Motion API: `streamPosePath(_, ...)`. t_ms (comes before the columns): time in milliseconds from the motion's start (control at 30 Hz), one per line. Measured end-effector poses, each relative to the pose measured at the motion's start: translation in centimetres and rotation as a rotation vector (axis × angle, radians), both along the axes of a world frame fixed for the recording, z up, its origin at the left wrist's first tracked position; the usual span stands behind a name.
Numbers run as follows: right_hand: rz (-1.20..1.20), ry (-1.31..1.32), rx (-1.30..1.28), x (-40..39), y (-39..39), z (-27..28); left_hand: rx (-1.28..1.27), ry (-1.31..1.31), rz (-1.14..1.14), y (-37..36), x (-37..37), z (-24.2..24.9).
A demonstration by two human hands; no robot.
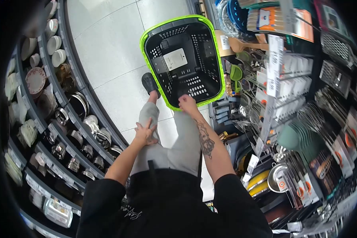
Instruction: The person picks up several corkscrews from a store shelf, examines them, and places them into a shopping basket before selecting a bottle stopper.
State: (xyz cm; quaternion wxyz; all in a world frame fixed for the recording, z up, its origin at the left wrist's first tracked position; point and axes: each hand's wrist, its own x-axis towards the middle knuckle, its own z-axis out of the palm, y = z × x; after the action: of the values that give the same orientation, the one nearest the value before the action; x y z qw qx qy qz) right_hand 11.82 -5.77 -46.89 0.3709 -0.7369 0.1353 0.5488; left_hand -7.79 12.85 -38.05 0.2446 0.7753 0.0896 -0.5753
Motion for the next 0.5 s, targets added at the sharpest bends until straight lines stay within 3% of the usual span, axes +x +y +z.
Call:
streamPosePath(167,0.052,-0.035,0.061,5.4,5.7,-12.1,0.075,-0.286,0.038,3.2,2.1,-3.4)
streamPosePath(233,0.285,-0.198,-0.010,7.0,7.6,-18.4,0.045,-0.468,0.087,4.6,3.7,-4.1)
streamPosePath(333,0.576,-0.501,-0.046,9.2,10.2,-25.5,0.002,-0.518,0.116,5.9,5.0,-5.3)
streamPosePath(500,0.703,-0.283,-0.055,11.7,15.5,-31.5,-0.004,-0.602,0.264,7.4,6.9,-6.3)
